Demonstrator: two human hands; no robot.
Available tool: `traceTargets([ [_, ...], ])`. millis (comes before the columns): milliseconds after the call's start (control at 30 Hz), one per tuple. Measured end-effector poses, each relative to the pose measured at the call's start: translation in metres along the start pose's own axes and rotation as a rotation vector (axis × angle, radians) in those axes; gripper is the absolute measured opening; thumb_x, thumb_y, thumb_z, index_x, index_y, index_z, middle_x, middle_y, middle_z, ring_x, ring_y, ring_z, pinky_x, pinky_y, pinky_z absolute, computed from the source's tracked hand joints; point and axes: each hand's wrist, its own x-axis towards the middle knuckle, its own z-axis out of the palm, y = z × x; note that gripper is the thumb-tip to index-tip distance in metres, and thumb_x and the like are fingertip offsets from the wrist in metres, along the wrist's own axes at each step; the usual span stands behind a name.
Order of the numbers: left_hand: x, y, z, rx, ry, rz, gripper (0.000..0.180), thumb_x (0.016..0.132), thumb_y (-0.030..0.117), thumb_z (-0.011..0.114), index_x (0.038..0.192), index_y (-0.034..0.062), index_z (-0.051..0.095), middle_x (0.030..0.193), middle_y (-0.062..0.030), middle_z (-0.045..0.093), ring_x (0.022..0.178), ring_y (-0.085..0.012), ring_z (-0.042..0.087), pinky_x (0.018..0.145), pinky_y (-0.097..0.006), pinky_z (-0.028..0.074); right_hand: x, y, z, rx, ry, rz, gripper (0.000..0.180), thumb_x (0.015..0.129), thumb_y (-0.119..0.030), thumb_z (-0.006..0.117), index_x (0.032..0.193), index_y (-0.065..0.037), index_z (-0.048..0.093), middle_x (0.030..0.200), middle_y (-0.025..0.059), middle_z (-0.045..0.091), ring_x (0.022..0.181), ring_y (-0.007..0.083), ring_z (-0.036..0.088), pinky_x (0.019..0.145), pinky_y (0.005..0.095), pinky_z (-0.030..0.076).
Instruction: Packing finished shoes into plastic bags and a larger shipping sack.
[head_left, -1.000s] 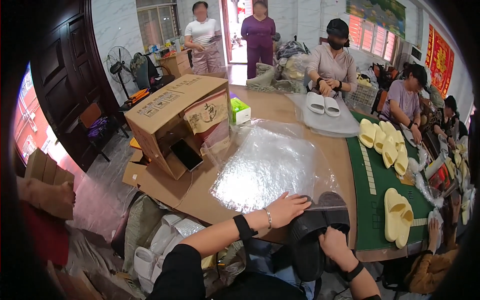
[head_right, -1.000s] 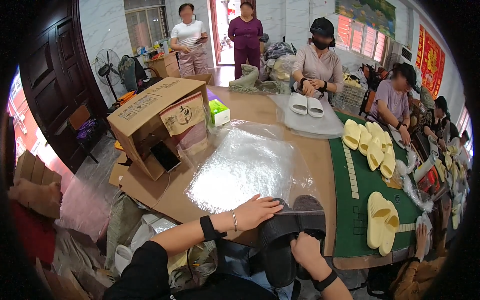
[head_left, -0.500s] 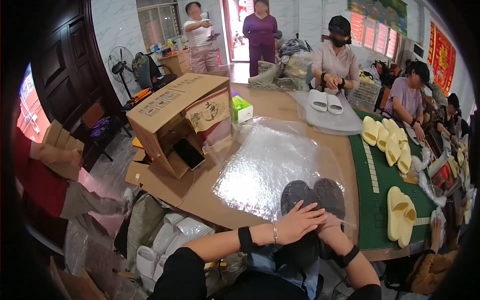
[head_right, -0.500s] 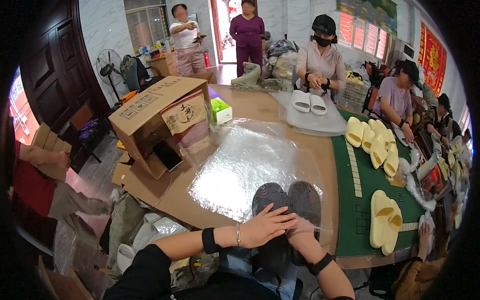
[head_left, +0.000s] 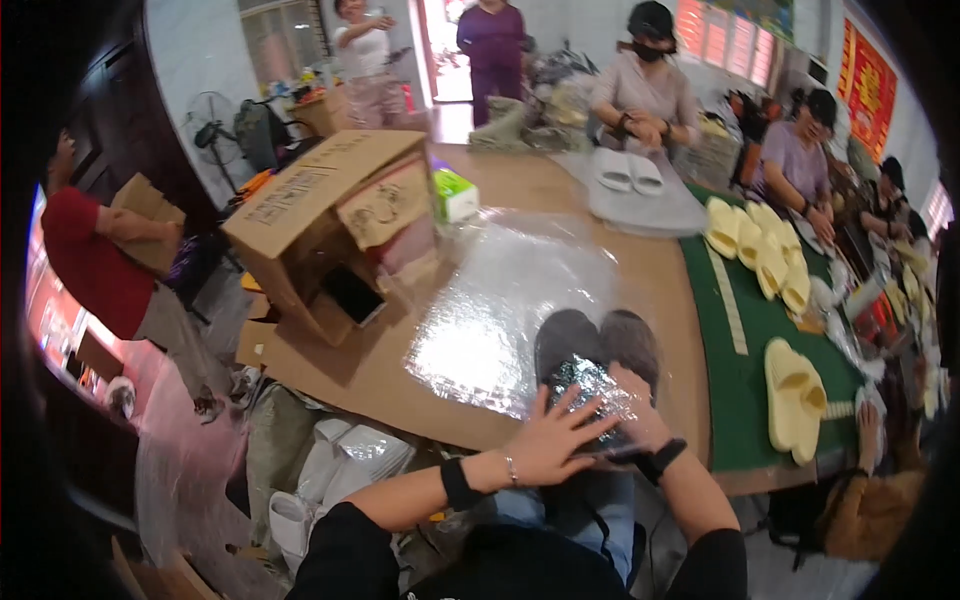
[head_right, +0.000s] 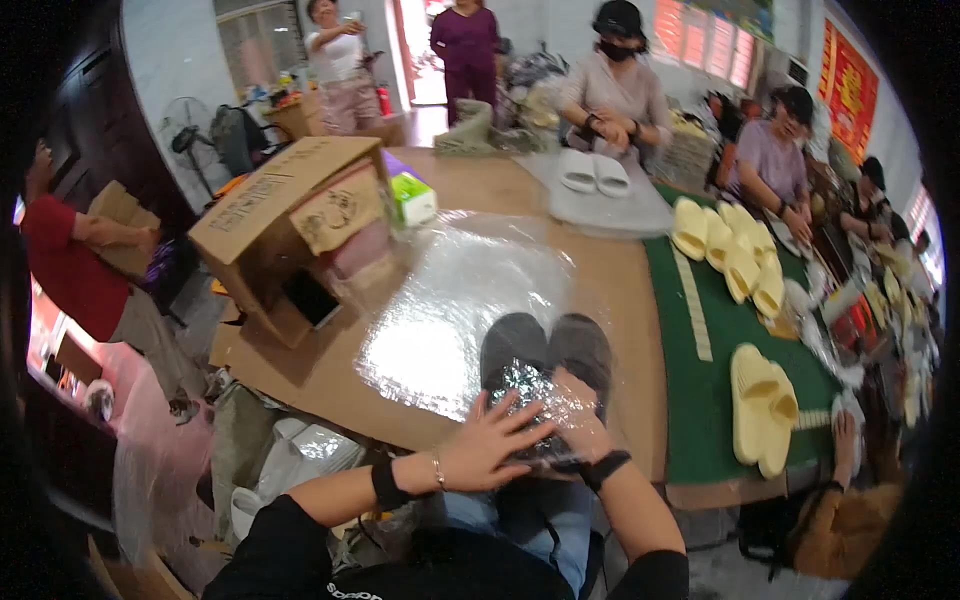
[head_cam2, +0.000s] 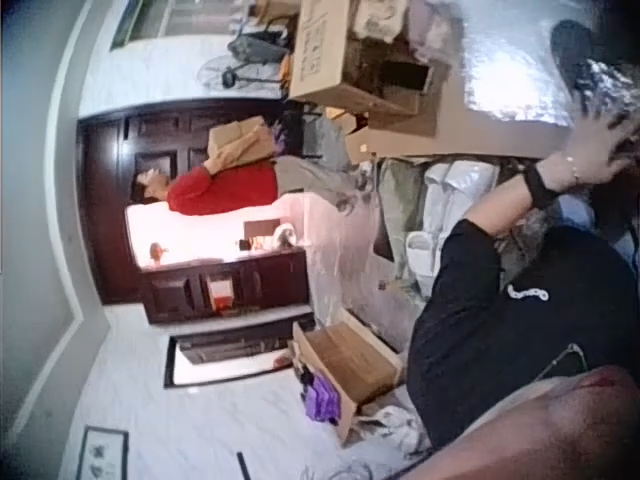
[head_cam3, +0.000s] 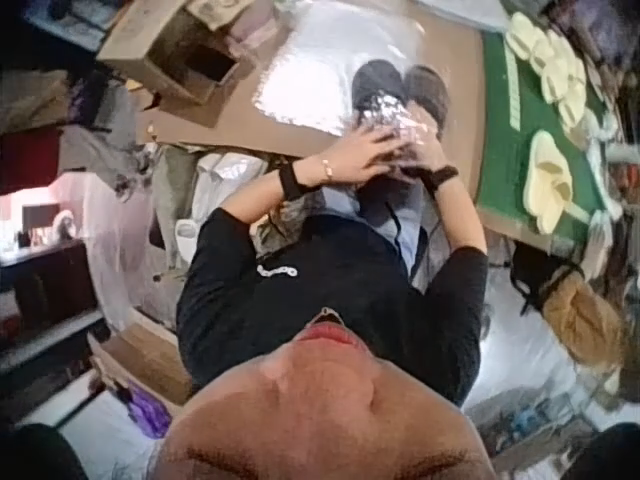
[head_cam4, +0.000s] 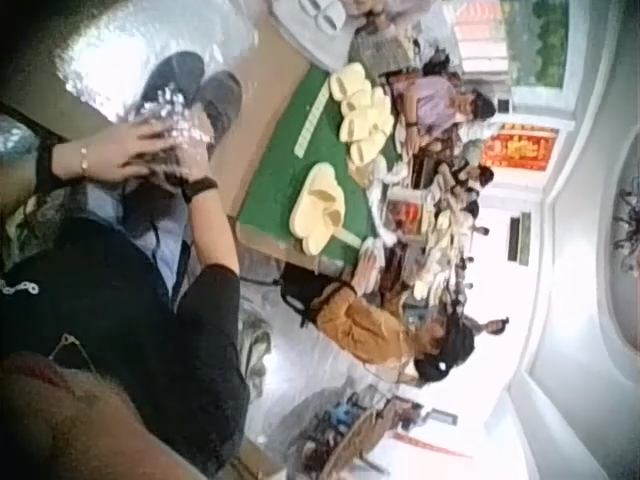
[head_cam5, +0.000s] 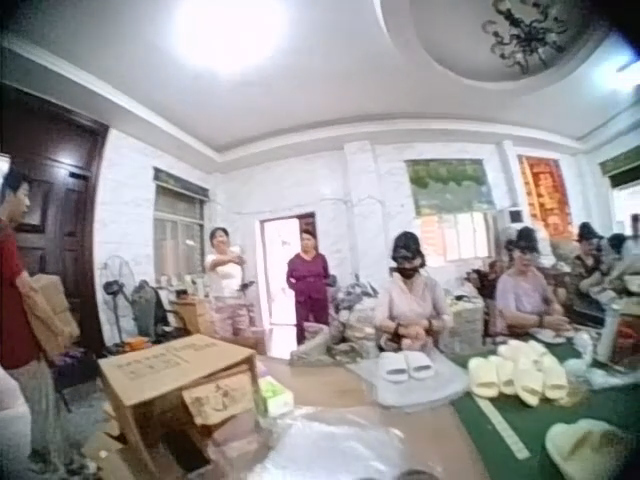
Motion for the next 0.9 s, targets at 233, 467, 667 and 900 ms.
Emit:
traceTargets([
  [233,-0.007,0.0,0.001,-0.134,-0.001,-0.035,0.045,0.091,0.019,0.042,0.135,0.0242,0.036,0.144,-0.0089,0.025,0.133,-0.039,0.016,0.103,-0.061,0.011,0.029,-0.026,0.003,-0.324,-0.203,0.411,0.02,0.085,-0.019,0.049,0.084,0.0,0.057,0.08,0.0201,0.061,0.073,0.038,0.06,0.067,0.0468,0.048],
  [467,-0.006,-0.007,-0.006,-0.128,0.004,-0.099,0.051,0.087,0.021,0.05,0.136,0.0189,0.036,0.143,-0.0133,0.027,0.132,-0.0407,0.017,0.102,-0.059,0.015,-0.007,-0.018,0.004,-0.257,-0.098,0.16,0.054,0.079,-0.017,0.053,0.123,0.009,0.036,0.105,0.0257,0.054,0.1,0.0391,0.054,0.083,0.0426,0.045],
  [667,-0.015,-0.029,0.017,0.053,0.081,-0.244,0.087,0.066,0.023,0.073,0.139,0.0205,0.026,0.144,-0.0237,0.011,0.128,-0.048,0.017,0.102,-0.06,0.016,-0.084,-0.077,-0.063,0.049,-0.234,0.082,0.042,0.08,-0.019,0.056,0.116,0.002,0.05,0.101,0.0213,0.058,0.093,0.0337,0.056,0.08,0.0392,0.044],
  [900,-0.013,-0.036,0.03,-0.195,0.226,-0.29,0.095,0.066,0.027,0.075,0.141,0.0187,0.018,0.141,-0.032,0.003,0.126,-0.0541,0.014,0.105,-0.052,0.02,-0.123,-0.051,-0.125,-0.135,0.125,0.57,0.072,0.053,-0.017,0.081,0.115,0.001,0.048,0.114,0.0177,0.048,0.101,0.0301,0.047,0.083,0.0359,0.041],
])
